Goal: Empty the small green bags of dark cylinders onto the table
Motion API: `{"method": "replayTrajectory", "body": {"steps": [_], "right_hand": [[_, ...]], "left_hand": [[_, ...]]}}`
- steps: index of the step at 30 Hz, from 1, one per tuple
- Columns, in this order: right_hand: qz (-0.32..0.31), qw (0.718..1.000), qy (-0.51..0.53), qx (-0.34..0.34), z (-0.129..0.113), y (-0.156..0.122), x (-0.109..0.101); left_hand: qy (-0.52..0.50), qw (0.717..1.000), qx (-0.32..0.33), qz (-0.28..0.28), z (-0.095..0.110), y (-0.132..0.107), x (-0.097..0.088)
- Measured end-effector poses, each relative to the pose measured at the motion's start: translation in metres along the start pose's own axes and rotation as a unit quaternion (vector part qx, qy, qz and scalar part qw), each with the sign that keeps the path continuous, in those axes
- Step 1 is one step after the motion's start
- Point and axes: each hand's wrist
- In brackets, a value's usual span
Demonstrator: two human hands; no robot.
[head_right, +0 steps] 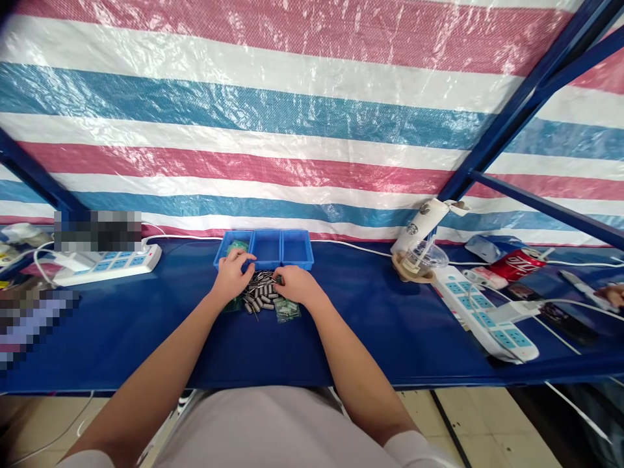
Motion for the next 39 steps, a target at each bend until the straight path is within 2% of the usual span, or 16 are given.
{"method": "replayTrajectory", "body": {"steps": [6, 9, 12, 16, 18, 20, 23, 26, 32, 39], "right_hand": [[0.007, 1.0, -0.009, -0.019, 0.002, 0.002, 0.002], [0.038, 0.999, 0.011, -0.035, -0.001, 0.002, 0.003], [0.096, 0.992, 0.055, -0.06, -0.003, 0.004, 0.006], [0.197, 0.962, 0.146, -0.118, -0.002, 0.008, 0.015], [0.24, 0.943, 0.185, -0.14, -0.001, 0.011, 0.021], [0.256, 0.93, 0.221, -0.146, 0.0, 0.013, 0.028], [0.264, 0.92, 0.254, -0.142, 0.0, 0.015, 0.037], [0.257, 0.913, 0.281, -0.145, 0.0, 0.016, 0.043], [0.27, 0.904, 0.298, -0.147, 0.004, 0.02, 0.053], [0.268, 0.904, 0.306, -0.136, 0.003, 0.02, 0.054]], "left_hand": [[0.001, 1.0, -0.005, -0.001, 0.0, 0.0, 0.001], [0.001, 1.0, 0.0, 0.003, -0.001, 0.0, 0.003], [0.003, 1.0, 0.001, 0.014, 0.0, -0.001, 0.003], [0.013, 0.995, 0.012, 0.094, 0.006, -0.003, -0.003], [-0.027, 0.99, 0.042, 0.133, 0.011, -0.004, -0.008], [-0.093, 0.981, 0.069, 0.154, 0.015, -0.004, -0.012], [-0.164, 0.972, 0.095, 0.139, 0.019, -0.005, -0.011], [-0.189, 0.971, 0.102, 0.105, 0.021, -0.006, -0.007], [-0.188, 0.978, 0.068, 0.053, 0.02, -0.008, -0.002], [-0.184, 0.98, 0.069, 0.039, 0.019, -0.007, 0.002]]}}
Point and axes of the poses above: each hand's wrist, its own y-axis towards the middle knuckle, its own x-axis out of the palm, z = x × y, and after that the axes turned 15 degrees about y, right-handed
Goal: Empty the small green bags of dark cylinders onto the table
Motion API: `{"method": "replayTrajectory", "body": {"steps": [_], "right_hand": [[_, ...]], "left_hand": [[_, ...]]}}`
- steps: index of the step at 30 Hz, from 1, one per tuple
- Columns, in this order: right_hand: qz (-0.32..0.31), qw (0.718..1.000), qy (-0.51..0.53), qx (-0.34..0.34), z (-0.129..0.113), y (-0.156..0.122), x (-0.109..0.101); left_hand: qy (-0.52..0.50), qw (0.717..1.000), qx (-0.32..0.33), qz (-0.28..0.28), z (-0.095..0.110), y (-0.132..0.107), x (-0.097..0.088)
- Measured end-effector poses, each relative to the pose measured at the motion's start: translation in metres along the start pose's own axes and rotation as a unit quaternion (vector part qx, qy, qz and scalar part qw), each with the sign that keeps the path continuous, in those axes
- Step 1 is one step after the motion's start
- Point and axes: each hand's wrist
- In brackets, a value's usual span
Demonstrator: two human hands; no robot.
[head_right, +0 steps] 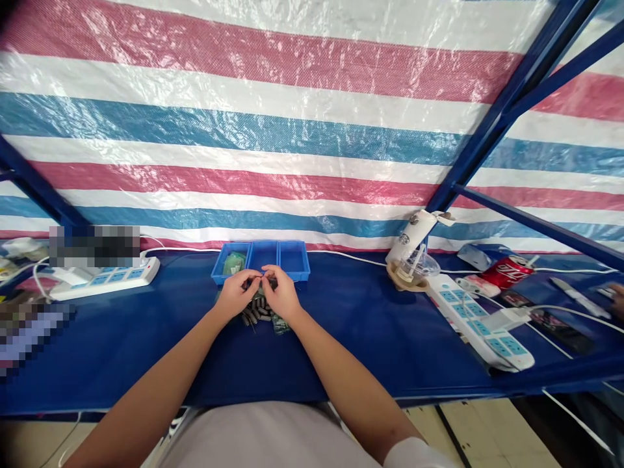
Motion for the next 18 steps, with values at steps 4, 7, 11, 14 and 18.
{"method": "replayTrajectory", "body": {"steps": [4, 7, 11, 14, 18], "right_hand": [[0.013, 1.0, -0.011, 0.014, -0.0015, 0.0013, -0.0009], [0.038, 0.998, -0.026, 0.036, -0.0009, 0.0022, -0.0017], [0.053, 0.996, -0.036, 0.057, 0.0003, 0.0032, -0.0022], [0.06, 0.996, -0.02, 0.067, 0.0003, 0.0041, -0.0018], [0.082, 0.993, 0.016, 0.084, -0.0034, 0.0057, -0.0019]], "left_hand": [[0.011, 1.0, -0.011, 0.017, 0.0002, 0.0001, 0.0014], [0.008, 0.998, -0.038, 0.045, 0.0001, 0.0001, 0.001], [-0.001, 0.995, -0.07, 0.069, -0.0014, 0.0004, -0.001], [-0.005, 0.995, -0.078, 0.069, -0.002, 0.0011, -0.0019], [0.02, 0.993, -0.072, 0.088, -0.0011, 0.0023, -0.0023]]}}
Point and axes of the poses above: each hand's wrist, its own y-axis towards the middle knuckle, its own x-axis out of the palm, z = x × y, and after that the axes turned 15 degrees about y, right-handed
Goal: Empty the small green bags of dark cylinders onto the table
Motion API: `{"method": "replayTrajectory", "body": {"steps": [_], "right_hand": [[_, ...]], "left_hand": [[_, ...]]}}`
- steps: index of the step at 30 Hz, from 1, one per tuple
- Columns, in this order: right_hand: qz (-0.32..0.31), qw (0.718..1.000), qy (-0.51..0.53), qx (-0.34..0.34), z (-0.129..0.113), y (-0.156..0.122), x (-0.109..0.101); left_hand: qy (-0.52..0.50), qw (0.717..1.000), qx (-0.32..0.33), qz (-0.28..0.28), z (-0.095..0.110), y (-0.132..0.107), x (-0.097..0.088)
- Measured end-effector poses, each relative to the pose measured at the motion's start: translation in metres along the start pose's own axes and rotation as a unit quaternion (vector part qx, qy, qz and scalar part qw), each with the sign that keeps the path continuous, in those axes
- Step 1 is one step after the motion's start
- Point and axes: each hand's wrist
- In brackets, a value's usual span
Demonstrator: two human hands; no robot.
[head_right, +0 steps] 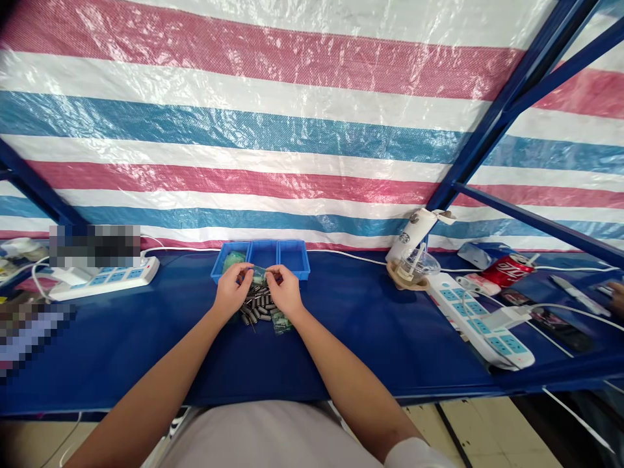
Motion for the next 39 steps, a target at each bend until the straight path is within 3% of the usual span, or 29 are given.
{"method": "replayTrajectory", "body": {"steps": [4, 11, 16, 27, 32, 39], "right_hand": [[0.007, 1.0, -0.002, -0.005, -0.007, 0.001, -0.001], [0.013, 0.997, -0.047, -0.063, -0.009, 0.002, -0.006], [0.003, 1.0, 0.008, -0.007, -0.003, 0.002, -0.006], [0.002, 1.0, 0.011, -0.016, -0.012, 0.001, -0.006], [0.022, 0.999, 0.004, -0.027, -0.006, 0.002, -0.006], [-0.001, 1.0, 0.02, -0.01, 0.0, 0.003, -0.007]], "left_hand": [[0.019, 0.999, 0.005, 0.026, 0.001, 0.001, -0.001], [-0.014, 0.999, -0.026, -0.02, 0.001, -0.002, 0.001], [-0.067, 0.996, -0.033, -0.051, -0.001, -0.004, 0.003], [-0.079, 0.996, -0.019, -0.028, 0.008, -0.004, -0.006], [-0.083, 0.996, -0.03, -0.01, 0.007, -0.004, 0.0], [-0.088, 0.996, -0.028, -0.003, 0.0, -0.004, 0.006]]}}
Point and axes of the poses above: each hand's wrist, its own y-axis towards the middle knuckle, its own x-axis out of the palm, z = x × y, and after that the axes turned 15 degrees about y, right-handed
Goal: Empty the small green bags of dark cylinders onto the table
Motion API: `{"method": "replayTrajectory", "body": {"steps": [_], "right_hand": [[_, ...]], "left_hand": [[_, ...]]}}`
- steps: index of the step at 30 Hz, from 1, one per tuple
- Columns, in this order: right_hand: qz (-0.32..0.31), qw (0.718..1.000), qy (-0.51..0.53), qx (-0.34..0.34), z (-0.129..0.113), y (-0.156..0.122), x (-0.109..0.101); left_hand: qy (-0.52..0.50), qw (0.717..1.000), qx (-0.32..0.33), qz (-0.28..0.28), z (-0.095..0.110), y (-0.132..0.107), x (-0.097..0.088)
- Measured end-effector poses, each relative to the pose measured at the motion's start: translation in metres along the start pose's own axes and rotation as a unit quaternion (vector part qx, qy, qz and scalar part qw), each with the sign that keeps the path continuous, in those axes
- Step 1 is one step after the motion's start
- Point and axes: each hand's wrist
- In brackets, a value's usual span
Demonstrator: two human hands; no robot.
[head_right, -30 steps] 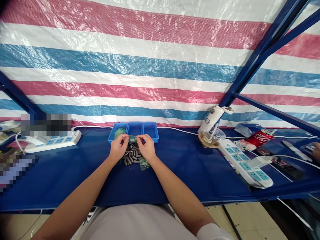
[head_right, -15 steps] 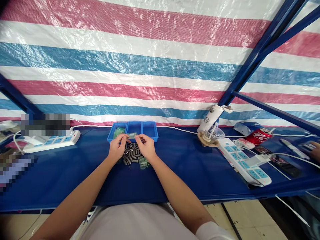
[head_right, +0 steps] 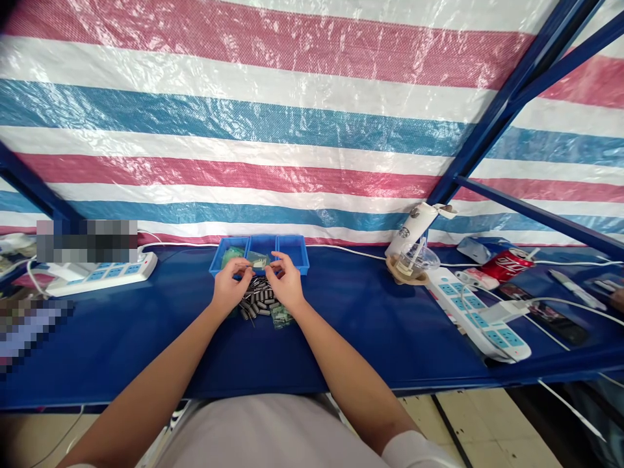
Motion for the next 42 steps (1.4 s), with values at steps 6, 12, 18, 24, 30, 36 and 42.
{"method": "replayTrajectory", "body": {"steps": [6, 12, 18, 24, 30, 36, 42], "right_hand": [[0.013, 1.0, -0.011, -0.008, -0.003, -0.001, 0.0], [0.013, 0.999, -0.03, -0.013, -0.008, -0.001, 0.002], [0.024, 0.999, -0.028, -0.012, -0.007, 0.0, 0.001], [0.02, 0.997, -0.057, -0.047, -0.008, 0.001, -0.002], [0.021, 0.999, 0.034, 0.026, -0.005, 0.0, -0.001], [0.025, 0.995, 0.075, 0.058, -0.01, 0.002, -0.001], [0.036, 0.999, 0.031, 0.015, -0.008, 0.002, 0.0]], "left_hand": [[-0.001, 1.0, -0.001, -0.014, -0.005, 0.0, 0.001], [0.024, 1.0, 0.002, -0.017, -0.002, 0.0, -0.003], [0.049, 0.999, 0.014, -0.002, 0.004, 0.002, -0.004], [0.056, 0.997, 0.056, 0.028, 0.01, 0.006, -0.01], [0.058, 0.998, 0.022, 0.022, 0.006, 0.003, -0.006], [0.029, 0.999, 0.004, -0.019, 0.008, 0.0, -0.011], [0.042, 0.999, 0.007, -0.01, 0.008, 0.0, -0.008]]}}
Point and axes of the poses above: each hand's wrist, its own y-axis towards the middle knuckle, its own x-axis out of the palm, z = x × y, and after that the axes turned 15 degrees about y, right-handed
